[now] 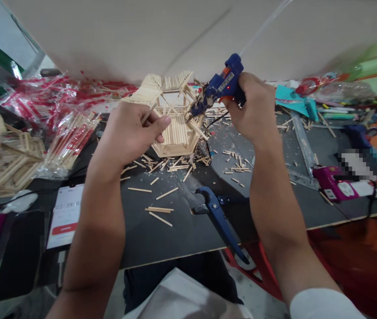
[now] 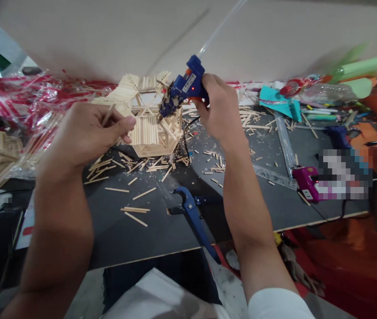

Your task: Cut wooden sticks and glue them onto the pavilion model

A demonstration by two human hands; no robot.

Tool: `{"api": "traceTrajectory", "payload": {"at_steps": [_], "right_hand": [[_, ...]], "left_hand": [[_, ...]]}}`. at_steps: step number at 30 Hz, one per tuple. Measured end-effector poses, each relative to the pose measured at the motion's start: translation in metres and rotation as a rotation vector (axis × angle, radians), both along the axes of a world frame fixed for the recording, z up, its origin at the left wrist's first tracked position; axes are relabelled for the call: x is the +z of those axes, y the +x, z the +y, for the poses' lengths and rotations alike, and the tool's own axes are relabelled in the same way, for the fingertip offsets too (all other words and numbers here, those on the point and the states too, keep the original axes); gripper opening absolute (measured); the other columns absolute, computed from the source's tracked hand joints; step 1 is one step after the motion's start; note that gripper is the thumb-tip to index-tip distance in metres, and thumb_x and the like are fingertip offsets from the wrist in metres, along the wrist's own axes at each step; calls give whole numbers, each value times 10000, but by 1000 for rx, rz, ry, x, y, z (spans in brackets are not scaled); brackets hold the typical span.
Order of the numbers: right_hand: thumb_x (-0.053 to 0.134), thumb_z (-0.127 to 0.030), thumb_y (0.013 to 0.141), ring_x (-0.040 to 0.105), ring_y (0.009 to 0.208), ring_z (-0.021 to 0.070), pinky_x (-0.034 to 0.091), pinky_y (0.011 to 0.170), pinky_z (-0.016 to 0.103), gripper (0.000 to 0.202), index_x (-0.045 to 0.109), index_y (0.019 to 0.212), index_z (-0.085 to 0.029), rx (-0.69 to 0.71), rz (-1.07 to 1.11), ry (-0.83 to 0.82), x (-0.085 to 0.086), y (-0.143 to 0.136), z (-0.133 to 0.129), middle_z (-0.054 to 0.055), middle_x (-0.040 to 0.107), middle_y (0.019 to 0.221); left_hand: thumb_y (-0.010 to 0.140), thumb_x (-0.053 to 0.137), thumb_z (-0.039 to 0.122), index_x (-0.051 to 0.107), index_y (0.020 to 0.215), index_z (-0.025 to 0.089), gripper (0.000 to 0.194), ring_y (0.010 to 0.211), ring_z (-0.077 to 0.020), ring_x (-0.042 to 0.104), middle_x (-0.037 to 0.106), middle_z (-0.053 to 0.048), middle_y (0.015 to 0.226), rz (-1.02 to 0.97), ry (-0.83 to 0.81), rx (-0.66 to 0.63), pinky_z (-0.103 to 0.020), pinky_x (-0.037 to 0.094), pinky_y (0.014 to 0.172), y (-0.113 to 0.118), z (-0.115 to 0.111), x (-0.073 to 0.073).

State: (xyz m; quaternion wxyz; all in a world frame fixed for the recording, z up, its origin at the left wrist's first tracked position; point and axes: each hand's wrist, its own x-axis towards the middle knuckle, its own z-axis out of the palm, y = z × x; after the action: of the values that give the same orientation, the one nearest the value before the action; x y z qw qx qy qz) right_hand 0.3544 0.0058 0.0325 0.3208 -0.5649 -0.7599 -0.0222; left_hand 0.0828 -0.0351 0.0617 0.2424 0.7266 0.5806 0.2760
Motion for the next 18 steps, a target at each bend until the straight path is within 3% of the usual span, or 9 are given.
{"api": "traceTrajectory", "payload": {"at_steps": [11, 14, 18], "right_hand": [[570, -425, 922, 592, 1075, 351, 480, 895, 488, 155, 567, 1035, -319, -69, 24, -14, 3, -4, -2, 107, 661, 1130], [630, -407, 882, 618, 1002, 325, 484, 901, 487, 180, 579, 1004, -285, -151, 38, -34, 8, 2, -5, 113, 681, 1060], [698, -358, 777, 655, 876, 341, 502, 839, 517, 168, 583, 835, -250, -323, 28, -141, 5, 28, -7, 107, 681, 844]], "left_hand": [[876, 635, 406, 699, 651, 184, 323, 529, -122, 461, 596, -13, 554, 24, -20, -84, -297, 307, 544, -1, 1, -2], [866, 620, 365, 706, 649, 185, 295, 524, -118, 477, 583, 0, 530, 50, -30, -93, -281, 329, 551, -3, -1, 0], [859, 615, 365, 753, 711, 180, 274, 537, -120, 517, 683, -27, 621, 16, -27, -144, -267, 335, 532, -6, -2, 0]]}}
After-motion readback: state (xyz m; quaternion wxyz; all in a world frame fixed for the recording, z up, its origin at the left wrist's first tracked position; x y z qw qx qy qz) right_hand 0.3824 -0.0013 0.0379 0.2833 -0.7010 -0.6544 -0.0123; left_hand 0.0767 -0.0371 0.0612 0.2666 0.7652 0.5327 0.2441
